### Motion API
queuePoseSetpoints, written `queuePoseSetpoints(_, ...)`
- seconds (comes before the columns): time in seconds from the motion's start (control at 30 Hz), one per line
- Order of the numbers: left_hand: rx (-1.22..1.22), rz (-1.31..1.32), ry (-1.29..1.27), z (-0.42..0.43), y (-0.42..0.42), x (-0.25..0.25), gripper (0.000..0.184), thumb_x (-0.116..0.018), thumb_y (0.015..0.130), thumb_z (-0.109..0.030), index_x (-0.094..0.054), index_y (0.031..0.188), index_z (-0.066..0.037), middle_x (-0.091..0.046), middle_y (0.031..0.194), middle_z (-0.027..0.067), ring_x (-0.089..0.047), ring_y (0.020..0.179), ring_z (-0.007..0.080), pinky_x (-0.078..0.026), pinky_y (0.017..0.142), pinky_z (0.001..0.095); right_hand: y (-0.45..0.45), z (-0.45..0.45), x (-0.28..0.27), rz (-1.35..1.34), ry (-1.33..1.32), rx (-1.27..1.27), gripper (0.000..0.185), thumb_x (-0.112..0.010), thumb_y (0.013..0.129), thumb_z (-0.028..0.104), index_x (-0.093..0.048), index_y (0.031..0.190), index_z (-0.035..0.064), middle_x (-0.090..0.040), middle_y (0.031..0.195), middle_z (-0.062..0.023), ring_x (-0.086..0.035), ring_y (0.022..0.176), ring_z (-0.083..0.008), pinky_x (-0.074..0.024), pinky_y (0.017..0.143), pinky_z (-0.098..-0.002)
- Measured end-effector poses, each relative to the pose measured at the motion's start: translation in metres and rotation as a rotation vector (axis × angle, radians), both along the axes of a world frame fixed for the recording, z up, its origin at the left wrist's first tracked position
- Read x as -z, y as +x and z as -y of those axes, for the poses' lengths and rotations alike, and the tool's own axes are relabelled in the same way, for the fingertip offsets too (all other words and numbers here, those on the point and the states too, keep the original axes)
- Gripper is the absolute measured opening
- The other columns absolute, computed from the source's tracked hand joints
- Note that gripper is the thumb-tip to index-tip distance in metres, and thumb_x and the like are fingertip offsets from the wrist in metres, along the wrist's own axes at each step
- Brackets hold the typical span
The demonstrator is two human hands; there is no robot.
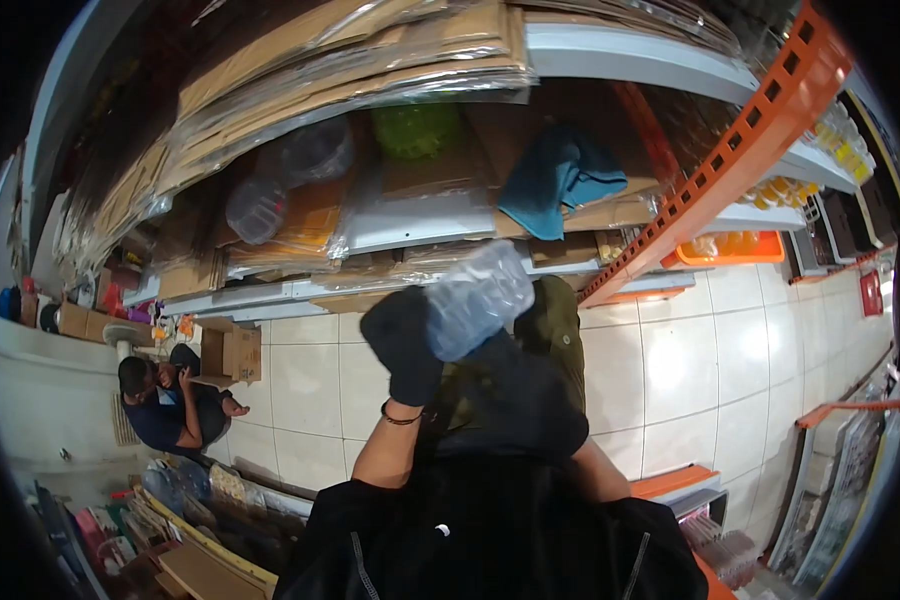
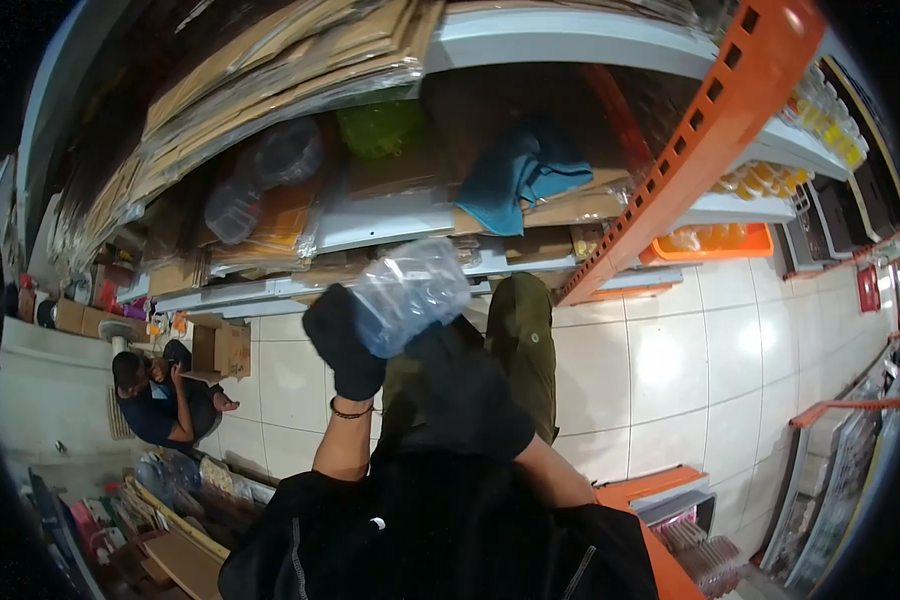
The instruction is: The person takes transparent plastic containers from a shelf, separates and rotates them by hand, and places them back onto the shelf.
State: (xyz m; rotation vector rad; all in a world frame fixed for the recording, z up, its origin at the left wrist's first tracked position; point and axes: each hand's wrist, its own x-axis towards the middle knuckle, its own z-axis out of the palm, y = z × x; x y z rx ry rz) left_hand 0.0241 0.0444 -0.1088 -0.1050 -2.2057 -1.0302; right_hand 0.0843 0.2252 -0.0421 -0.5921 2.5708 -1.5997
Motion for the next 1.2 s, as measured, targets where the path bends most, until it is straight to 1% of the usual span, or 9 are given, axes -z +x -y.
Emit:
queuePoseSetpoints(0.07,0.011,0.113,0.409,-0.012,0.0,-0.021,0.051,-0.069,0.081,-0.011,-0.047,0.126,0.002,-0.052,0.109,0.0115,-0.05,0.102,0.0266,-0.043,0.087,0.0348,0.0,0.002,0.013,0.058,-0.148,-0.141,0.053,-0.072,0.074,0.014,-0.049,0.12,0.0012,-0.06,0.099,-0.0141,-0.061,0.084,-0.0245,-0.049,0.073,-0.0334)
queuePoseSetpoints(0.13,-0.03,-0.153,-0.278,0.0,0.003,-0.021,0.056,-0.07,0.08,-0.012,-0.046,0.128,0.002,-0.053,0.108,0.0118,-0.05,0.102,0.0265,-0.043,0.086,0.0351,-0.002,-0.008,0.021,0.125,-0.464,-0.262,0.055,-0.069,0.077,0.014,-0.048,0.127,0.0049,-0.059,0.106,-0.0153,-0.06,0.089,-0.0266,-0.0492,0.073,-0.0329)
queuePoseSetpoints(0.23,0.012,0.114,0.263,0.004,0.002,-0.011,0.065,-0.071,0.077,-0.016,-0.043,0.132,0.003,-0.054,0.109,0.0137,-0.05,0.102,0.0281,-0.041,0.088,0.0364,-0.009,-0.006,0.013,-0.159,-0.448,-0.112,0.048,-0.069,0.077,0.011,-0.052,0.122,0.0051,-0.059,0.105,-0.0151,-0.061,0.09,-0.0264,-0.0495,0.072,-0.0325)
queuePoseSetpoints(0.33,-0.07,0.063,-0.223,0.01,0.002,-0.009,0.05,-0.065,0.082,-0.013,-0.047,0.126,0.002,-0.055,0.108,0.0141,-0.049,0.101,0.0294,-0.04,0.088,0.038,-0.013,0.002,0.003,-0.297,-0.279,0.046,0.038,-0.069,0.077,0.01,-0.057,0.112,0.004,-0.061,0.099,-0.0152,-0.062,0.084,-0.0261,-0.0497,0.069,-0.0326)
queuePoseSetpoints(0.57,0.103,0.145,0.388,0.0,0.013,-0.003,0.022,-0.063,0.086,-0.013,-0.052,0.103,-0.002,-0.056,0.103,0.0074,-0.051,0.094,0.0194,-0.043,0.083,0.0335,-0.013,0.005,0.025,-0.194,0.073,0.111,0.03,-0.071,0.076,0.02,-0.062,0.101,0.0045,-0.061,0.091,-0.0159,-0.06,0.064,-0.0306,-0.0483,0.057,-0.0375)
queuePoseSetpoints(0.63,0.131,-0.004,0.889,-0.024,0.011,-0.037,0.008,-0.064,0.078,0.0,-0.063,0.071,0.002,-0.057,0.063,0.0017,-0.054,0.063,0.0093,-0.044,0.059,0.0267,-0.011,0.006,0.026,-0.157,0.117,0.121,0.029,-0.071,0.076,0.022,-0.063,0.098,0.0053,-0.062,0.087,-0.0151,-0.06,0.064,-0.0313,-0.048,0.056,-0.0385)
queuePoseSetpoints(0.97,0.272,0.142,0.242,0.004,0.016,-0.034,0.012,-0.056,0.091,-0.011,-0.053,0.083,-0.002,-0.059,0.082,0.0058,-0.055,0.076,0.012,-0.046,0.065,0.0284,-0.007,0.0,0.022,-0.177,-0.03,-0.047,0.025,-0.071,0.077,0.028,-0.061,0.084,0.0057,-0.059,0.075,-0.0128,-0.06,0.067,-0.0309,-0.047,0.058,-0.0395)
queuePoseSetpoints(1.1,0.237,-0.008,0.787,-0.015,0.013,-0.053,0.016,-0.062,0.083,-0.01,-0.061,0.073,0.002,-0.061,0.067,0.0059,-0.056,0.061,0.0143,-0.044,0.057,0.0279,-0.006,-0.006,-0.008,-0.161,-0.091,-0.116,0.023,-0.068,0.08,0.026,-0.062,0.085,0.0051,-0.061,0.083,-0.014,-0.061,0.072,-0.032,-0.0477,0.062,-0.0396)
queuePoseSetpoints(1.2,0.291,0.038,0.171,-0.011,0.012,-0.057,0.016,-0.069,0.072,0.0,-0.056,0.062,0.0,-0.057,0.06,0.0031,-0.051,0.054,0.0118,-0.043,0.054,0.0285,-0.002,-0.001,0.008,-0.178,0.15,-0.132,0.026,-0.067,0.08,0.031,-0.062,0.086,0.0057,-0.061,0.086,-0.0152,-0.061,0.075,-0.0338,-0.0483,0.065,-0.0396)
